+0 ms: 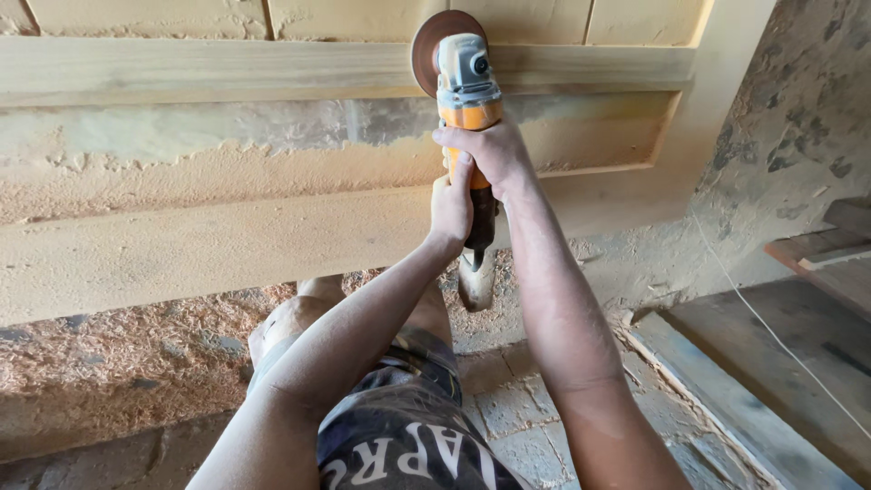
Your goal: The person uses an angle grinder with a sanding disc to smooth the surface of a wooden door. They move the tool back and forth across the door's panels and frame, generating sawdust that falls to the floor.
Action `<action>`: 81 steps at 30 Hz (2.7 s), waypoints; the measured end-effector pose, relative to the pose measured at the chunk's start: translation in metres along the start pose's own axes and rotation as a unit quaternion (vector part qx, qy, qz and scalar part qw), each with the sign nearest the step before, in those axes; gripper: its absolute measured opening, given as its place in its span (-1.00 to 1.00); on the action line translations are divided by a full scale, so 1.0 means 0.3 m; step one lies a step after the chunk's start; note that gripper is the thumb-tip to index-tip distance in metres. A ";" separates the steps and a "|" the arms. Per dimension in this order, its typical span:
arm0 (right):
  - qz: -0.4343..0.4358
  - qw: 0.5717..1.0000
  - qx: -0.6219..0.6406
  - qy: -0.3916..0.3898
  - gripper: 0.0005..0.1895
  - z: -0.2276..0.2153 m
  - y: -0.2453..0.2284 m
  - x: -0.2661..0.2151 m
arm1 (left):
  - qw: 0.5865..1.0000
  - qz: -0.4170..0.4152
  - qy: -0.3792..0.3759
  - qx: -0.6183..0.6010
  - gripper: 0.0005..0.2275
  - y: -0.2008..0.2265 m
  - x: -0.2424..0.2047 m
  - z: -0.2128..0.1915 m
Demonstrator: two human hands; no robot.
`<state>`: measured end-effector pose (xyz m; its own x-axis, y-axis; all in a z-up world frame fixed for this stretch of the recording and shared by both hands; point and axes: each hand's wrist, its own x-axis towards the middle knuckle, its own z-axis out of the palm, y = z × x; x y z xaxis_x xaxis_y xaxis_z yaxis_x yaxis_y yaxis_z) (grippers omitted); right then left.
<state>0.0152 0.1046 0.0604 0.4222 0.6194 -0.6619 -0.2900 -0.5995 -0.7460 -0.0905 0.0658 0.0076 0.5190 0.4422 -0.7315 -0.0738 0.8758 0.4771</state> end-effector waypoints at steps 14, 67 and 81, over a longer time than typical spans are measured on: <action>-0.014 0.994 -0.090 -0.058 -0.67 0.284 -0.013 -0.003 | 0.990 0.047 0.046 -0.123 -0.41 0.026 -0.028 -0.233; 0.011 1.000 0.009 -0.013 -0.78 0.262 -0.015 -0.044 | 0.996 -0.012 -0.021 -0.088 -0.50 0.072 -0.056 -0.221; 0.028 0.999 -0.009 -0.030 -0.77 0.653 -0.004 -0.069 | 0.995 0.004 0.002 -0.095 -0.51 0.225 -0.145 -0.553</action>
<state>-0.1613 0.1919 0.0605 0.3543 0.6139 -0.7054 -0.2962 -0.6419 -0.7073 -0.2594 0.1379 -0.0091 0.5143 0.4503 -0.7299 -0.2384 0.8926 0.3827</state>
